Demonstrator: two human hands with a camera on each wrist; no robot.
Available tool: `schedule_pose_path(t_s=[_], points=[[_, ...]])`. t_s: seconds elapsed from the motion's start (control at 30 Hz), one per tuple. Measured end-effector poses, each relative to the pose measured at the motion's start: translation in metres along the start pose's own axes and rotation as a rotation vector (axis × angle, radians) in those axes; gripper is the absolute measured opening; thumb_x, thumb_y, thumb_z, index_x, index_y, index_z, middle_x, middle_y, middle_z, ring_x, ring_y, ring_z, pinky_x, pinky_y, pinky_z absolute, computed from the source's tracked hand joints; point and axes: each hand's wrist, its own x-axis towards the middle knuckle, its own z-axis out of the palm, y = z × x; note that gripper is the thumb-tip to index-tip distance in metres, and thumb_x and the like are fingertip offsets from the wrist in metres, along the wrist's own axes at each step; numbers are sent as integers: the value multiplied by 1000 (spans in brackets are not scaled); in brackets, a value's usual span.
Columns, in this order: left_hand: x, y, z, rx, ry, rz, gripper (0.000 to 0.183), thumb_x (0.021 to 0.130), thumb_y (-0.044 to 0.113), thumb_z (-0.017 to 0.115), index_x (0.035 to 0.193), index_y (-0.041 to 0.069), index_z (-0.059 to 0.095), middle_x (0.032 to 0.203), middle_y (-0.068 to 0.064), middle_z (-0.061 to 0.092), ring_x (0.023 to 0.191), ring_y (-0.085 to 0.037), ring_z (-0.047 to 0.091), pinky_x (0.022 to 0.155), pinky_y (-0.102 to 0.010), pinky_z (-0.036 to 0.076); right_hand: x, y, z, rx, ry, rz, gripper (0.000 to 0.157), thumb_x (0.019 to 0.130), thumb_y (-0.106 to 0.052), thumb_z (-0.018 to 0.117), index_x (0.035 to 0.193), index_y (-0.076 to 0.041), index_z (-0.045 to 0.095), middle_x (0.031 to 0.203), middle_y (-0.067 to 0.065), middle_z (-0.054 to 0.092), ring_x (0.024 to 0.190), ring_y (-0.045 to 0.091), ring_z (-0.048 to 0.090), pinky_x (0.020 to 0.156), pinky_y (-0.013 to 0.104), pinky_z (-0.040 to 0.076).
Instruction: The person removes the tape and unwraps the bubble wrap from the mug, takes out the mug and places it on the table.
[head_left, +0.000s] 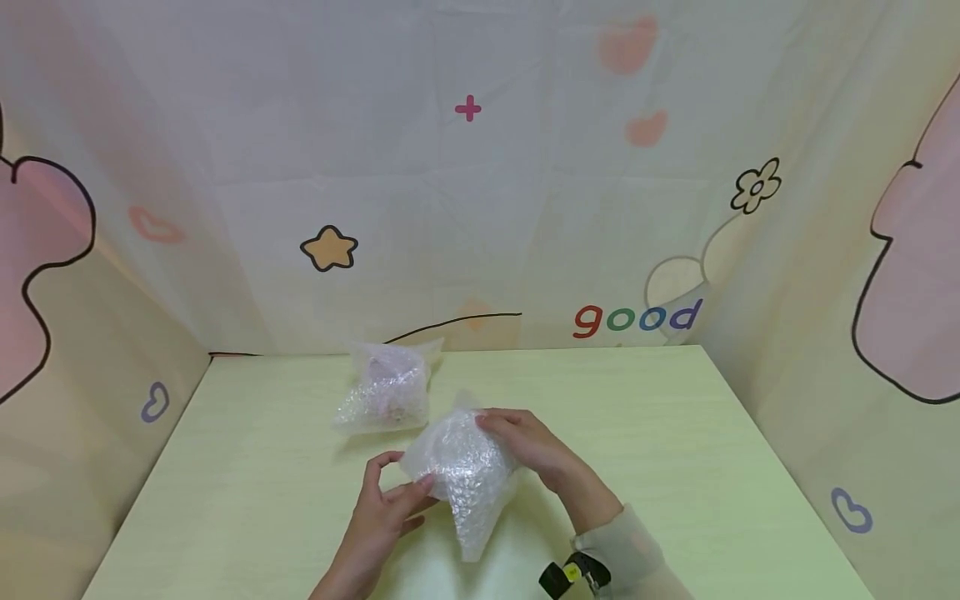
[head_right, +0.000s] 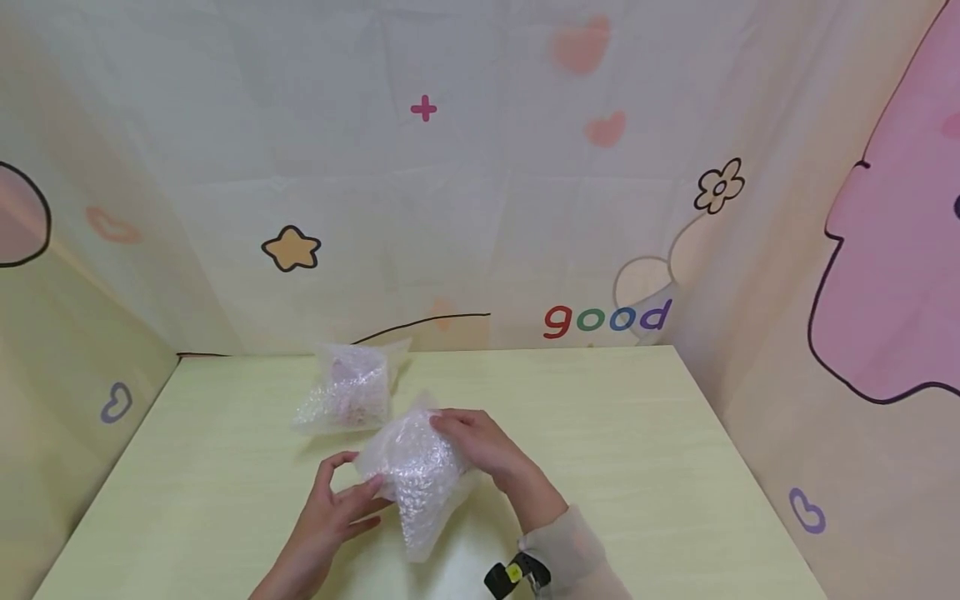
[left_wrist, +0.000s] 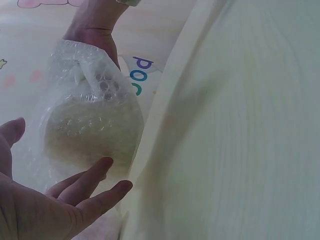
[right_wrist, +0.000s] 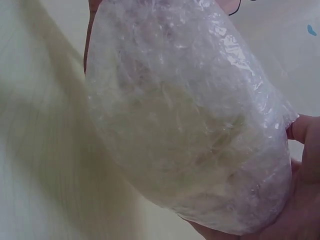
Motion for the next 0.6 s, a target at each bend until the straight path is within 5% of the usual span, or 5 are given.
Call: schedule_pose_path(t_s=[0.27,0.6], points=[[-5,-3,-5,26,-45,-4,68,99,37,71,143,17,24,122,-17,75,117,-31,73,109,-54,49,11,2,-2,-29,-40,3,41,103,-36,60,134,-11,70,146,10,63,138,30,54,116,57,42],[-11,-7,-8,9,-82,0,64,101,29,68,140,12,21,126,-23,72,116,-33,72,112,-47,50,21,1,-1,-73,-98,2,42,100,-39,62,132,-13,72,138,9,68,110,19,65,91,34,55]])
